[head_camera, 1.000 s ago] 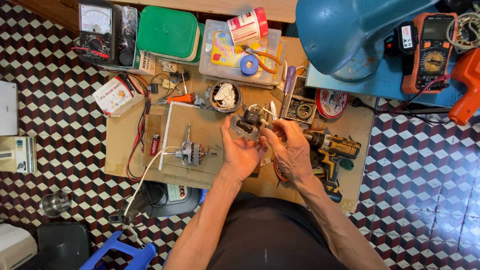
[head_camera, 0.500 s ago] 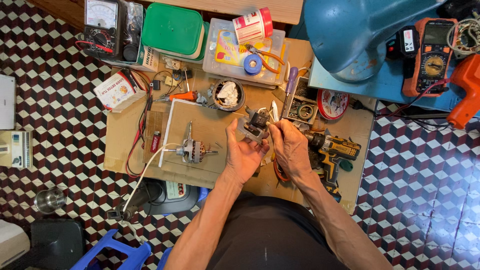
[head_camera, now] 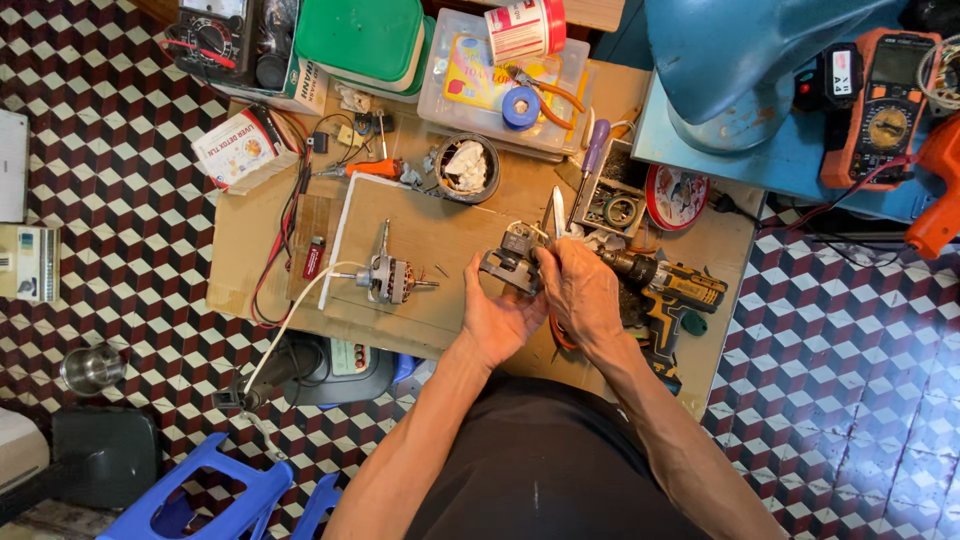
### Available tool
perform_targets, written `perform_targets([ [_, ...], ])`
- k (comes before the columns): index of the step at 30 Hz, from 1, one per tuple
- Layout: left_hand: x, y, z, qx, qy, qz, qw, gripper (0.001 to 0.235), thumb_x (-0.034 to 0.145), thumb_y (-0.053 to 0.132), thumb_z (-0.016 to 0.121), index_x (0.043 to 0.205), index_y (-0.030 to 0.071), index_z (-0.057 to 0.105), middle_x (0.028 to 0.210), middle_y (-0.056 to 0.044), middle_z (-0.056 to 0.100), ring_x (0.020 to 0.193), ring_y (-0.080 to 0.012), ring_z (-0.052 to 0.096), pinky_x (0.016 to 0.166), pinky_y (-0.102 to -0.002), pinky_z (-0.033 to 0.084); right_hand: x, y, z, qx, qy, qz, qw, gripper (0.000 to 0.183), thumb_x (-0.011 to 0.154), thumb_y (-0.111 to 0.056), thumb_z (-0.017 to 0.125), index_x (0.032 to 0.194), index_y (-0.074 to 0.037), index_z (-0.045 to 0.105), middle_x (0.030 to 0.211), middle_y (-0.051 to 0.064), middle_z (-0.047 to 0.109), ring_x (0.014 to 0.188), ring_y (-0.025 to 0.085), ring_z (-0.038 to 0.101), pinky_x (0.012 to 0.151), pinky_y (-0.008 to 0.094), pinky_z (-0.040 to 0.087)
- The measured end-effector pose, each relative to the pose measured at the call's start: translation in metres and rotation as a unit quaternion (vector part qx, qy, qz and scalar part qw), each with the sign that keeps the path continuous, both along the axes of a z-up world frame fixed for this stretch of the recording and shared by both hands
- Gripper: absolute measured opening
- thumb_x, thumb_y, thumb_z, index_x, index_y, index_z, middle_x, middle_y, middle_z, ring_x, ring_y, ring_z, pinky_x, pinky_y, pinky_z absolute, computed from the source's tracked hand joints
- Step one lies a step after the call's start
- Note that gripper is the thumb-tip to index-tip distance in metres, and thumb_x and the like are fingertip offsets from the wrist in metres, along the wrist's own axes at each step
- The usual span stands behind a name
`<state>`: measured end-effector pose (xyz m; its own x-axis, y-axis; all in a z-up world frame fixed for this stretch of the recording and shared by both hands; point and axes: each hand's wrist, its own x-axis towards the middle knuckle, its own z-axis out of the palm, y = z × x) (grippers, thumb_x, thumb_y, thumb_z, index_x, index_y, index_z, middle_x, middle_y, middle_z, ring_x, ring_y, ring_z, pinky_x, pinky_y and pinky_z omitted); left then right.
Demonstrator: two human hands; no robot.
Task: The person disassembles a small electric motor on a workbench, removes the rotor, and uses a multimeter to test electrical continuity. They then reassemble the motor and use a cordless drill to spin the rotor, testing its operation.
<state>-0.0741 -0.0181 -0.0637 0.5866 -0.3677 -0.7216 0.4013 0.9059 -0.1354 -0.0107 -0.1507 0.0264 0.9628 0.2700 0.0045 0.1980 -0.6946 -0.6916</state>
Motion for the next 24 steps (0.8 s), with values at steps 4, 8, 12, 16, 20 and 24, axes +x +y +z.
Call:
perform_targets([
  [4, -0.001, -0.001, 0.007, -0.006, -0.017, 0.004, 1.0, 0.095, 0.081, 0.083, 0.051, 0.131, 0.003, 0.056, 0.119, -0.012, 0.06, 0.103, -0.0268, 0.063, 0.094, -0.042, 0.053, -0.003, 0.002, 0.007, 0.021, -0.043, 0.016, 0.999, 0.015, 0.096, -0.014, 0.071, 0.098, -0.001, 0.064, 0.087, 0.014, 0.067, 0.077, 0.03, 0.068, 0.068, 0.04, 0.054],
  [8, -0.001, -0.001, 0.01, -0.009, -0.012, 0.007, 1.0, 0.091, 0.081, 0.081, 0.051, 0.13, 0.005, 0.057, 0.121, -0.011, 0.061, 0.106, -0.0265, 0.063, 0.095, -0.042, 0.052, -0.006, 0.002, 0.01, 0.051, -0.09, 0.044, 0.994, 0.016, 0.091, -0.007, 0.073, 0.104, 0.0, 0.065, 0.094, 0.014, 0.068, 0.084, 0.03, 0.069, 0.072, 0.039, 0.056],
  [12, -0.006, 0.001, 0.008, -0.021, -0.003, 0.018, 1.0, 0.09, 0.081, 0.082, 0.053, 0.127, 0.005, 0.058, 0.118, -0.011, 0.061, 0.104, -0.0267, 0.062, 0.094, -0.041, 0.052, -0.008, 0.001, 0.005, 0.027, -0.095, 0.056, 0.994, 0.016, 0.091, -0.006, 0.074, 0.103, 0.0, 0.066, 0.093, 0.015, 0.068, 0.083, 0.031, 0.069, 0.073, 0.039, 0.055],
  [16, -0.003, 0.002, 0.015, -0.022, -0.002, 0.034, 0.999, 0.093, 0.083, 0.084, 0.055, 0.123, 0.0, 0.058, 0.115, -0.014, 0.059, 0.1, -0.0269, 0.061, 0.088, -0.04, 0.054, -0.004, 0.003, 0.006, 0.012, -0.097, 0.082, 0.992, 0.013, 0.093, -0.007, 0.073, 0.101, 0.0, 0.066, 0.092, 0.014, 0.07, 0.08, 0.029, 0.07, 0.071, 0.037, 0.056],
  [20, 0.004, 0.01, 0.033, 0.023, -0.025, -0.008, 0.999, 0.093, 0.079, 0.086, 0.048, 0.121, 0.003, 0.058, 0.111, -0.012, 0.064, 0.097, -0.0272, 0.067, 0.084, -0.04, 0.058, 0.0, 0.012, 0.017, 0.029, -0.107, 0.051, 0.993, 0.012, 0.093, -0.008, 0.073, 0.099, 0.0, 0.065, 0.087, 0.016, 0.07, 0.076, 0.029, 0.071, 0.065, 0.038, 0.055],
  [24, 0.027, 0.031, 0.043, 0.198, -0.07, -0.143, 0.967, 0.105, 0.075, 0.094, 0.033, 0.11, 0.002, 0.069, 0.091, -0.012, 0.074, 0.078, -0.0239, 0.071, 0.071, -0.036, 0.059, 0.019, 0.018, 0.027, 0.027, -0.071, 0.045, 0.996, 0.011, 0.095, -0.008, 0.071, 0.099, 0.0, 0.065, 0.081, 0.017, 0.07, 0.069, 0.028, 0.071, 0.06, 0.038, 0.055],
])
